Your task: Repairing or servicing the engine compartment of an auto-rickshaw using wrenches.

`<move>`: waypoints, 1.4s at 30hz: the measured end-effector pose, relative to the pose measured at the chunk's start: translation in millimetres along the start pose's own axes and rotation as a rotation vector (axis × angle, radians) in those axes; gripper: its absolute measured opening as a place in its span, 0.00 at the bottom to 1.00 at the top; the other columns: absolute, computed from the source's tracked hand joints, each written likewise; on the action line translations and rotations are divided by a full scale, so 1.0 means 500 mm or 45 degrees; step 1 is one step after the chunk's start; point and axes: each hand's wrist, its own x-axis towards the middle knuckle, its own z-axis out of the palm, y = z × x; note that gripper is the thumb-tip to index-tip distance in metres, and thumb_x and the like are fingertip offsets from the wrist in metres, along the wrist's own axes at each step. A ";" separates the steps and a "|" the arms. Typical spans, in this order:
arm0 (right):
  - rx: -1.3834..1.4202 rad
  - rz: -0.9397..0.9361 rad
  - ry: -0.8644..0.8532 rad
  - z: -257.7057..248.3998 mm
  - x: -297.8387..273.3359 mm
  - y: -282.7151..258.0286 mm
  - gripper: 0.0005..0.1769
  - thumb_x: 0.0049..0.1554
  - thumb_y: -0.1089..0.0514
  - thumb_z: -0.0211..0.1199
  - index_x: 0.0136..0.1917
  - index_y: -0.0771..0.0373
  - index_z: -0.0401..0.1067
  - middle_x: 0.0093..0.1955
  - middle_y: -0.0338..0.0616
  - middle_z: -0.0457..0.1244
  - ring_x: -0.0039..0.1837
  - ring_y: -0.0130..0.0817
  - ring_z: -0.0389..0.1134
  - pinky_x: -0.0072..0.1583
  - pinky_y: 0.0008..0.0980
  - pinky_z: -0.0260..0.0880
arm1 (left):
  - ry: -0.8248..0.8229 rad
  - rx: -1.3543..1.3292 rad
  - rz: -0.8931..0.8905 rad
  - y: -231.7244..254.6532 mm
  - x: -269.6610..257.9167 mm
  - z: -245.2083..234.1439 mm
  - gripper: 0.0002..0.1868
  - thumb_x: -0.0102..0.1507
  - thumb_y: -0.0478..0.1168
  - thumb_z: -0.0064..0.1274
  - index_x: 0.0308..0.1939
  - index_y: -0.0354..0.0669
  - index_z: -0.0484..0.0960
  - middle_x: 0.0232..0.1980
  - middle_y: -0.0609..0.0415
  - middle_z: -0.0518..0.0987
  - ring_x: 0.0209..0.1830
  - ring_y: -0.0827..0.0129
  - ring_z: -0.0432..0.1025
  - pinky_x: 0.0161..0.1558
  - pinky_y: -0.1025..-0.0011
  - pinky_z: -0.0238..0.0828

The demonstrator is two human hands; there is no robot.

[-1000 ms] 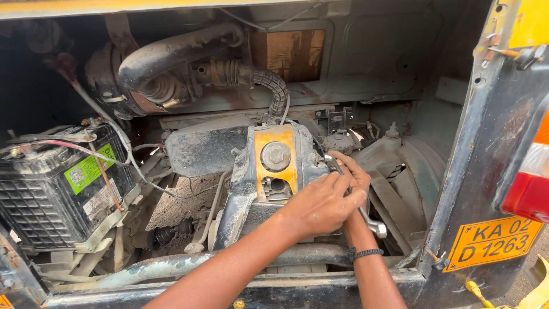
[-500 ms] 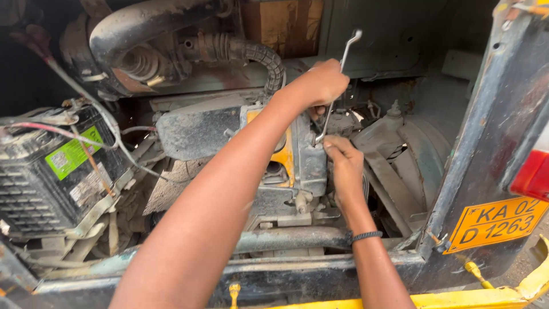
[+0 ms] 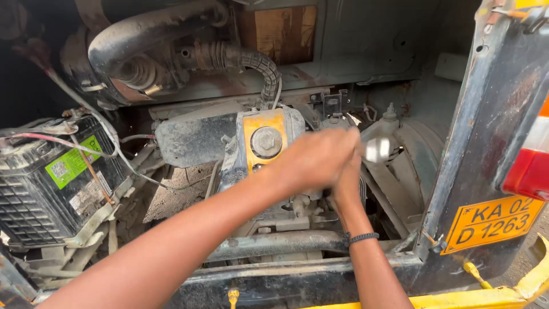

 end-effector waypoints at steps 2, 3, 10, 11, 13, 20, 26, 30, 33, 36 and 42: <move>-0.084 -0.023 -0.047 0.004 -0.001 0.008 0.18 0.66 0.51 0.53 0.60 0.66 0.73 0.52 0.37 0.68 0.52 0.25 0.65 0.55 0.30 0.66 | -0.011 -0.110 -0.292 -0.030 0.063 -0.014 0.13 0.66 0.40 0.46 0.44 0.30 0.71 0.36 0.33 0.79 0.38 0.38 0.76 0.38 0.49 0.72; -0.162 -0.053 -0.104 0.007 0.004 0.010 0.20 0.66 0.50 0.55 0.62 0.65 0.76 0.53 0.38 0.68 0.52 0.24 0.61 0.57 0.28 0.61 | -0.021 -0.207 -0.584 -0.048 0.097 -0.023 0.15 0.70 0.43 0.43 0.44 0.31 0.73 0.34 0.31 0.81 0.37 0.34 0.76 0.40 0.47 0.71; -0.178 0.059 -0.037 0.009 0.001 -0.003 0.24 0.67 0.47 0.55 0.56 0.72 0.76 0.59 0.43 0.66 0.61 0.29 0.64 0.64 0.29 0.61 | -0.474 -0.512 -1.205 -0.133 0.164 -0.031 0.15 0.63 0.32 0.42 0.35 0.17 0.80 0.36 0.26 0.83 0.37 0.39 0.86 0.37 0.49 0.86; -0.097 0.107 -0.106 0.016 -0.008 -0.021 0.24 0.66 0.45 0.53 0.58 0.69 0.75 0.60 0.43 0.67 0.63 0.29 0.65 0.65 0.28 0.62 | -0.279 -0.344 -0.934 -0.107 0.135 -0.030 0.15 0.65 0.37 0.43 0.38 0.23 0.79 0.34 0.29 0.83 0.37 0.41 0.83 0.39 0.51 0.82; -0.013 0.158 -0.176 0.006 -0.008 -0.001 0.25 0.65 0.44 0.51 0.60 0.65 0.75 0.61 0.42 0.69 0.64 0.28 0.66 0.65 0.28 0.63 | -0.092 -0.173 -0.662 -0.040 0.045 -0.009 0.16 0.67 0.42 0.44 0.40 0.29 0.77 0.33 0.32 0.82 0.37 0.43 0.80 0.40 0.53 0.78; 0.023 0.089 -0.184 0.008 -0.004 -0.030 0.21 0.64 0.52 0.57 0.61 0.69 0.77 0.55 0.44 0.69 0.55 0.29 0.66 0.59 0.30 0.65 | -0.089 0.189 0.113 0.027 -0.127 0.042 0.10 0.58 0.35 0.50 0.42 0.35 0.73 0.42 0.40 0.75 0.44 0.47 0.73 0.45 0.55 0.73; -0.125 0.016 -0.068 0.009 -0.003 -0.013 0.19 0.62 0.51 0.54 0.58 0.65 0.76 0.51 0.39 0.70 0.52 0.24 0.66 0.55 0.28 0.67 | 0.057 -0.182 -0.209 -0.006 0.006 -0.022 0.11 0.67 0.41 0.43 0.45 0.36 0.72 0.38 0.40 0.77 0.41 0.44 0.75 0.43 0.51 0.70; -0.314 -0.171 -0.021 0.012 0.014 0.019 0.25 0.66 0.47 0.58 0.49 0.77 0.75 0.52 0.42 0.68 0.54 0.27 0.63 0.60 0.29 0.62 | -0.048 -0.225 -0.729 -0.122 0.141 -0.011 0.19 0.67 0.48 0.43 0.44 0.32 0.76 0.39 0.34 0.81 0.40 0.39 0.78 0.44 0.49 0.74; -0.287 0.032 -0.013 0.025 -0.005 -0.020 0.26 0.67 0.43 0.54 0.52 0.71 0.77 0.47 0.39 0.66 0.51 0.26 0.59 0.58 0.30 0.61 | -0.054 -0.271 -0.883 -0.194 0.176 0.030 0.18 0.63 0.45 0.48 0.45 0.30 0.78 0.42 0.32 0.81 0.43 0.41 0.79 0.46 0.52 0.78; -0.022 0.135 -0.052 0.026 -0.009 -0.034 0.22 0.62 0.45 0.54 0.53 0.65 0.76 0.50 0.31 0.70 0.54 0.22 0.65 0.58 0.28 0.64 | -0.147 -0.143 -0.685 -0.045 0.107 -0.040 0.14 0.62 0.40 0.47 0.39 0.34 0.84 0.38 0.33 0.84 0.42 0.42 0.81 0.48 0.54 0.78; -0.048 0.028 -0.088 0.006 0.014 0.003 0.20 0.62 0.48 0.61 0.54 0.68 0.78 0.50 0.35 0.69 0.50 0.21 0.65 0.53 0.24 0.66 | -0.207 0.251 0.301 0.015 -0.154 0.037 0.12 0.56 0.36 0.53 0.42 0.36 0.73 0.37 0.42 0.74 0.41 0.48 0.73 0.54 0.48 0.75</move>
